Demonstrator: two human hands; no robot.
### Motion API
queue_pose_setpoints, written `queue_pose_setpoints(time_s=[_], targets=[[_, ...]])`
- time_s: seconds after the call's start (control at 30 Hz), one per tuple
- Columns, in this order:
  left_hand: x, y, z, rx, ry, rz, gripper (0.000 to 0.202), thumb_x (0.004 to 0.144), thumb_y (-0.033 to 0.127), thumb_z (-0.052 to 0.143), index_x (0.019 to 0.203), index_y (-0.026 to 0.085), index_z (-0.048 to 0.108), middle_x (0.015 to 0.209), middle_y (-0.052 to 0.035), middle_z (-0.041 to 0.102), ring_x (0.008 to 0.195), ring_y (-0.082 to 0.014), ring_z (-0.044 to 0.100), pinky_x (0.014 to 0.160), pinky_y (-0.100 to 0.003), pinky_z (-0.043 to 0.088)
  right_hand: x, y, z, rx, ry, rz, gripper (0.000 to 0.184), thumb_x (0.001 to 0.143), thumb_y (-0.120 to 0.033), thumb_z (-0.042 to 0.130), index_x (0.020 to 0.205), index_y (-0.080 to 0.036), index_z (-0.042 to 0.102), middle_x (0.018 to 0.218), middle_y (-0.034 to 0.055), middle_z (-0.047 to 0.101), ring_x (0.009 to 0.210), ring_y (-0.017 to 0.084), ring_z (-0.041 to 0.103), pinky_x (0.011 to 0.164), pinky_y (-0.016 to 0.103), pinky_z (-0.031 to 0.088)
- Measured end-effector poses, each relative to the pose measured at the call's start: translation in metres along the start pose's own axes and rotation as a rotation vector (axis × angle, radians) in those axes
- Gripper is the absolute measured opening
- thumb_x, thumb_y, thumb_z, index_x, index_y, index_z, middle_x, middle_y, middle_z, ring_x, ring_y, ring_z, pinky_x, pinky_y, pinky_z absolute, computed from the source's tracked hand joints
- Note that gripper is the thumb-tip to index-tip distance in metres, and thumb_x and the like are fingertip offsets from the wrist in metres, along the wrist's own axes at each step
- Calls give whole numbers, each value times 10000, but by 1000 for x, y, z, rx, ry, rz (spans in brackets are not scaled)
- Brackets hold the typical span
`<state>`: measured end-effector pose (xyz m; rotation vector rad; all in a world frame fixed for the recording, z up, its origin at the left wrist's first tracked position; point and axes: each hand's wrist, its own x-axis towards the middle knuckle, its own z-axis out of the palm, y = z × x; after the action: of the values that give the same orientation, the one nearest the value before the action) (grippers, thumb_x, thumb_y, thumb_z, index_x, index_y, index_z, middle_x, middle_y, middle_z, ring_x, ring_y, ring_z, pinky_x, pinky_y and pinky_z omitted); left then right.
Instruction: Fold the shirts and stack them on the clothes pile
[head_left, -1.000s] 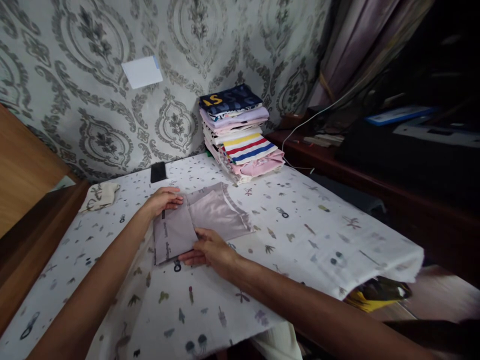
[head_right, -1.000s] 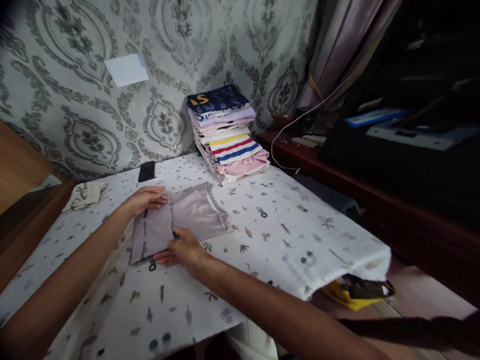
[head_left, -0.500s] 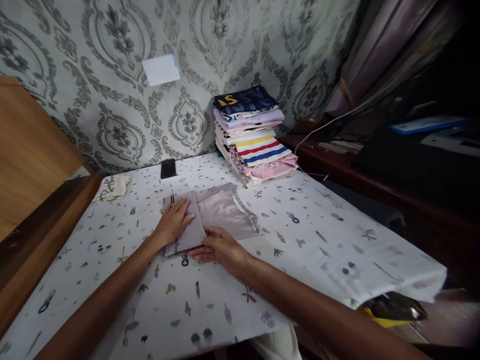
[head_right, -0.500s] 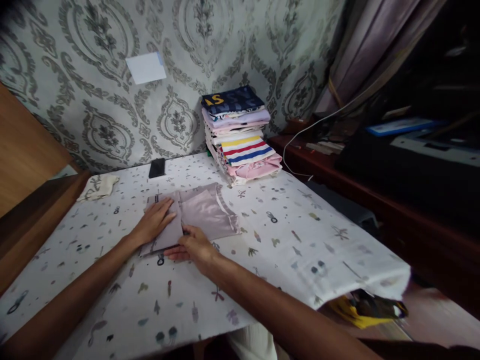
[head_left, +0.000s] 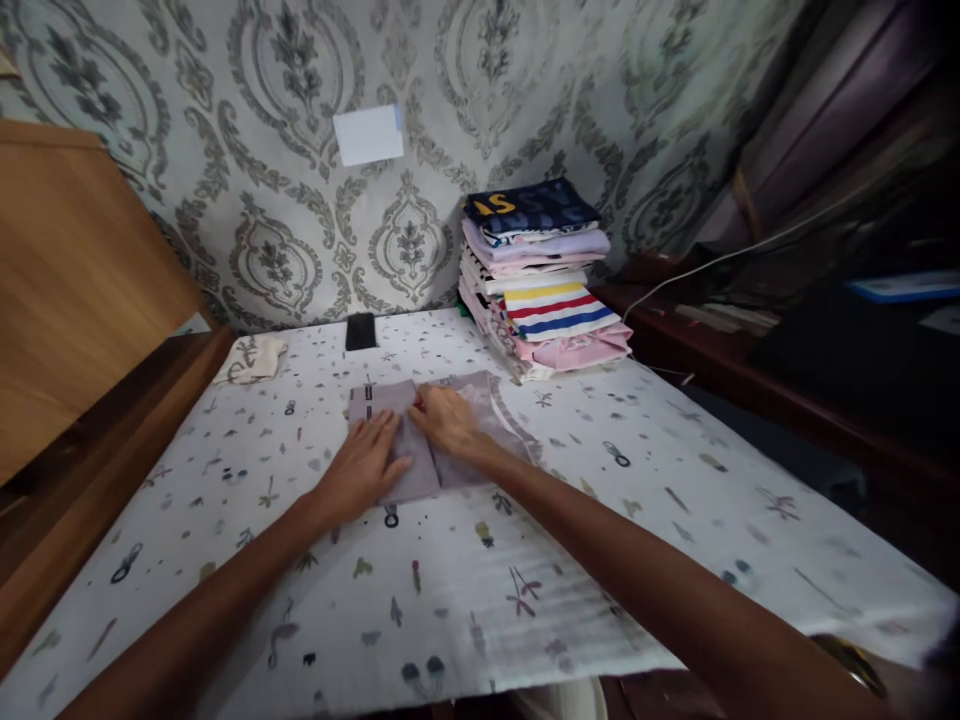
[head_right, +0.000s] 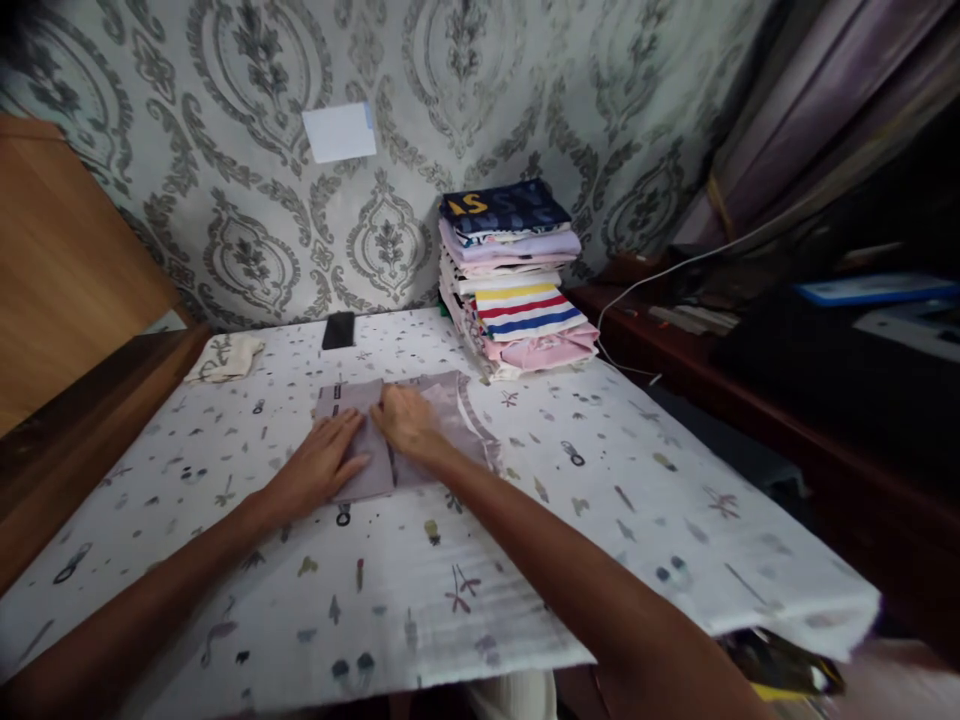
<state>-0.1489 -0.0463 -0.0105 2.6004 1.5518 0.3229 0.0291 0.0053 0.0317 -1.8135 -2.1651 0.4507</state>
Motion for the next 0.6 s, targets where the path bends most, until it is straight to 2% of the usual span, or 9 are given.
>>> queue_pose_setpoints(time_s=[0.1, 0.2, 0.3, 0.4, 0.5, 0.6], targets=[[-5, 4, 4, 14, -60, 46, 725, 1012, 600, 281, 1544, 112, 342, 1633, -170, 273, 1534, -282, 211, 1244, -501, 188, 8, 3, 7, -84, 0, 13, 271, 958, -214, 452, 1088, -162, 684, 1062, 157, 736, 986, 277, 683, 821, 360, 491], [-3, -2, 0, -28, -69, 43, 694, 1020, 582, 280, 1533, 122, 368, 1632, -151, 290, 1532, -256, 224, 1248, -465, 189, 11, 7, 9, -96, 37, 21, 298, 959, -182, 417, 1115, -150, 668, 1053, 160, 731, 961, 275, 684, 814, 363, 497], [12, -21, -6, -75, -16, -8, 611, 1036, 500, 271, 1490, 123, 428, 1596, -148, 378, 1502, -243, 305, 1240, -445, 220, 13, 3, 13, -57, 117, -151, 322, 961, -163, 411, 1178, -136, 647, 1179, 153, 693, 1103, 252, 640, 937, 344, 473], [35, -45, -8, -84, 16, -84, 551, 1033, 421, 272, 1466, 132, 450, 1553, -155, 447, 1468, -259, 369, 1210, -481, 270, 13, -4, 24, -30, 76, -337, 371, 974, -200, 439, 1297, -108, 597, 1407, 174, 579, 1341, 259, 495, 1128, 387, 346], [51, -63, -5, -65, -18, -130, 545, 1026, 403, 274, 1477, 143, 434, 1575, -152, 414, 1487, -275, 330, 1193, -541, 266, 13, -2, 39, 3, -17, -332, 477, 993, -314, 465, 1418, -101, 508, 1556, 201, 426, 1477, 308, 333, 1202, 515, 208], [56, -69, -2, -59, -35, -139, 557, 1027, 419, 264, 1495, 157, 414, 1606, -142, 362, 1514, -273, 270, 1201, -555, 230, 13, 5, 49, 36, -43, -325, 532, 1003, -356, 443, 1467, -95, 457, 1604, 201, 345, 1521, 303, 247, 1223, 530, 132]])
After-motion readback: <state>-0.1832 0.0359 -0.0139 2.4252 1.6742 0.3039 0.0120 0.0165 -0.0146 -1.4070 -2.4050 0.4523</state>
